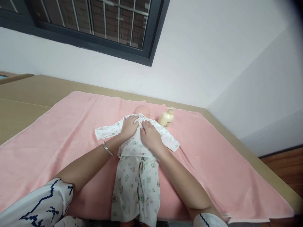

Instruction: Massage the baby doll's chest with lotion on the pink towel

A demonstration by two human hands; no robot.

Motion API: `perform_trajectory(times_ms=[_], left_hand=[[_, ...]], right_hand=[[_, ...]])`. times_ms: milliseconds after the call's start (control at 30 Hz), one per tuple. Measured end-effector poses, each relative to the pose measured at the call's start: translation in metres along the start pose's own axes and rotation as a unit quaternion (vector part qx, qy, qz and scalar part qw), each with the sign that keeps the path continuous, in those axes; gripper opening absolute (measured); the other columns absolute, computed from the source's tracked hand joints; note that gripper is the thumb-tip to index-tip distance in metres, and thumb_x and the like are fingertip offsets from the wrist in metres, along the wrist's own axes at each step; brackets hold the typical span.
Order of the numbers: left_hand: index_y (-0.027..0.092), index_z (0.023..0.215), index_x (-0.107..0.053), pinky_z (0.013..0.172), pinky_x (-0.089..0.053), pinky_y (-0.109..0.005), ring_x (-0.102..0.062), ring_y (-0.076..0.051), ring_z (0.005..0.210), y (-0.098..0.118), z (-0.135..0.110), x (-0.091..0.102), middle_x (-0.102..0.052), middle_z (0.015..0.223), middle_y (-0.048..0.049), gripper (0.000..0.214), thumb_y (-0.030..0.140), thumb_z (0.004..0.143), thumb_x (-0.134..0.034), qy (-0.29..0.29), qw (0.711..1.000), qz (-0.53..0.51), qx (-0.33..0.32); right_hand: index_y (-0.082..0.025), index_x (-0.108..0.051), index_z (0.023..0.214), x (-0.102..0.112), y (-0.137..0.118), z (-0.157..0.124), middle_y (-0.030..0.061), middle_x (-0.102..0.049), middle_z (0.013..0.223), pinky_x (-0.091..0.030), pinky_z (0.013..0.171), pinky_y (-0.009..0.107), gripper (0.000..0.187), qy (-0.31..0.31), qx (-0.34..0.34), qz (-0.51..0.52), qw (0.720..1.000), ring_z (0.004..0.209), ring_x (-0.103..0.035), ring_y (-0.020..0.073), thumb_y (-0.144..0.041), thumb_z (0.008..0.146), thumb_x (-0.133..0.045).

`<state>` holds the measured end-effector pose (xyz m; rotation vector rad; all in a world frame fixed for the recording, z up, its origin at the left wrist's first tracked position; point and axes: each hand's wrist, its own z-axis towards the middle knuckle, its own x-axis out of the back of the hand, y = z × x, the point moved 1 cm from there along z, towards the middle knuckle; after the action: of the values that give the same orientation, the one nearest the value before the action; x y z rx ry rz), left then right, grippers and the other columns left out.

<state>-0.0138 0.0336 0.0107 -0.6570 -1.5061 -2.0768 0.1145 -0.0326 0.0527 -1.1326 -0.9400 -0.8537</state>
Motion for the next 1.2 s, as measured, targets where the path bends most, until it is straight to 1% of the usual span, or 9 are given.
perform_trajectory(times_ms=[133,267,367,567,633,767,933,1100,1200], left_hand=[[0.021,0.131,-0.061,0.124,-0.018,-0.061,-0.045,-0.028,0.142,0.004,-0.012,-0.003,-0.058,0.145,-0.0102,0.047,0.022,0.092,-0.035,0.030,0.998,0.041,-0.026],[0.014,0.139,-0.055,0.121,-0.019,-0.064,-0.038,-0.038,0.145,0.019,-0.033,-0.009,-0.051,0.150,-0.0191,0.049,0.031,0.096,-0.039,0.056,0.987,0.136,-0.064],[0.010,0.142,-0.051,0.122,-0.022,-0.060,-0.038,-0.038,0.145,0.024,-0.036,-0.009,-0.048,0.151,-0.0217,0.052,0.028,0.095,-0.042,0.050,0.983,0.163,-0.073],[0.014,0.129,-0.061,0.113,-0.038,-0.051,-0.055,-0.032,0.130,0.011,-0.005,0.008,-0.063,0.136,-0.0171,0.044,0.029,0.096,-0.037,-0.033,0.986,0.155,-0.046],[0.015,0.123,-0.064,0.111,-0.041,-0.051,-0.058,-0.032,0.125,0.013,-0.004,0.009,-0.067,0.129,-0.0170,0.041,0.028,0.095,-0.037,-0.032,0.984,0.173,-0.043],[0.008,0.132,-0.058,0.111,-0.036,-0.061,-0.050,-0.041,0.133,0.027,-0.028,-0.002,-0.059,0.138,-0.0246,0.046,0.029,0.094,-0.041,0.024,0.972,0.227,-0.046],[-0.002,0.138,-0.052,0.115,-0.032,-0.057,-0.041,-0.041,0.142,0.035,-0.046,-0.011,-0.052,0.144,-0.0298,0.054,0.024,0.092,-0.041,0.022,0.974,0.193,-0.119],[0.004,0.131,-0.059,0.119,-0.033,-0.047,-0.052,-0.032,0.134,0.020,-0.019,-0.001,-0.062,0.136,-0.0216,0.048,0.022,0.092,-0.038,-0.001,0.980,0.158,-0.124],[0.005,0.131,-0.059,0.117,-0.036,-0.047,-0.052,-0.032,0.133,0.008,-0.008,-0.001,-0.061,0.139,-0.0201,0.047,0.025,0.094,-0.038,0.011,0.986,0.134,-0.103]], right_hand=[[-0.011,-0.047,0.149,0.003,0.009,0.006,0.0150,-0.044,0.157,-0.026,0.123,0.042,0.053,-0.001,0.000,0.031,1.000,0.150,-0.033,0.0246,-0.028,0.102,-0.032],[-0.013,-0.039,0.154,-0.002,0.036,0.027,0.0136,-0.032,0.163,-0.018,0.125,0.046,0.057,-0.005,-0.031,0.078,0.997,0.154,-0.024,0.0237,-0.038,0.103,-0.033],[-0.012,-0.036,0.155,-0.005,0.040,0.032,0.0134,-0.030,0.164,-0.015,0.125,0.048,0.059,-0.006,-0.040,0.071,0.997,0.154,-0.021,0.0251,-0.039,0.103,-0.033],[-0.003,-0.050,0.143,0.002,0.001,0.004,0.0232,-0.049,0.150,-0.029,0.119,0.044,0.050,-0.005,0.009,-0.077,0.997,0.144,-0.042,0.0316,-0.025,0.101,-0.035],[-0.004,-0.058,0.134,0.007,-0.003,0.001,0.0244,-0.056,0.142,-0.033,0.115,0.046,0.045,-0.018,0.029,-0.108,0.994,0.136,-0.050,0.0332,-0.023,0.100,-0.036],[-0.010,-0.060,0.131,0.014,0.017,0.015,0.0187,-0.058,0.142,-0.037,0.112,0.040,0.045,-0.030,0.031,-0.037,0.998,0.134,-0.052,0.0279,-0.027,0.104,-0.029],[-0.010,-0.053,0.137,0.010,0.040,0.032,0.0163,-0.057,0.143,-0.037,0.111,0.039,0.045,0.005,0.024,-0.018,1.000,0.133,-0.051,0.0270,-0.031,0.104,-0.031],[-0.012,-0.062,0.119,0.010,0.013,0.015,0.0159,-0.068,0.123,-0.043,0.101,0.037,0.037,0.021,0.002,-0.083,0.996,0.120,-0.058,0.0285,-0.023,0.102,-0.031],[-0.013,-0.064,0.115,0.013,-0.006,0.001,0.0173,-0.069,0.120,-0.046,0.097,0.037,0.032,0.015,0.004,-0.102,0.995,0.120,-0.059,0.0302,-0.020,0.099,-0.036]])
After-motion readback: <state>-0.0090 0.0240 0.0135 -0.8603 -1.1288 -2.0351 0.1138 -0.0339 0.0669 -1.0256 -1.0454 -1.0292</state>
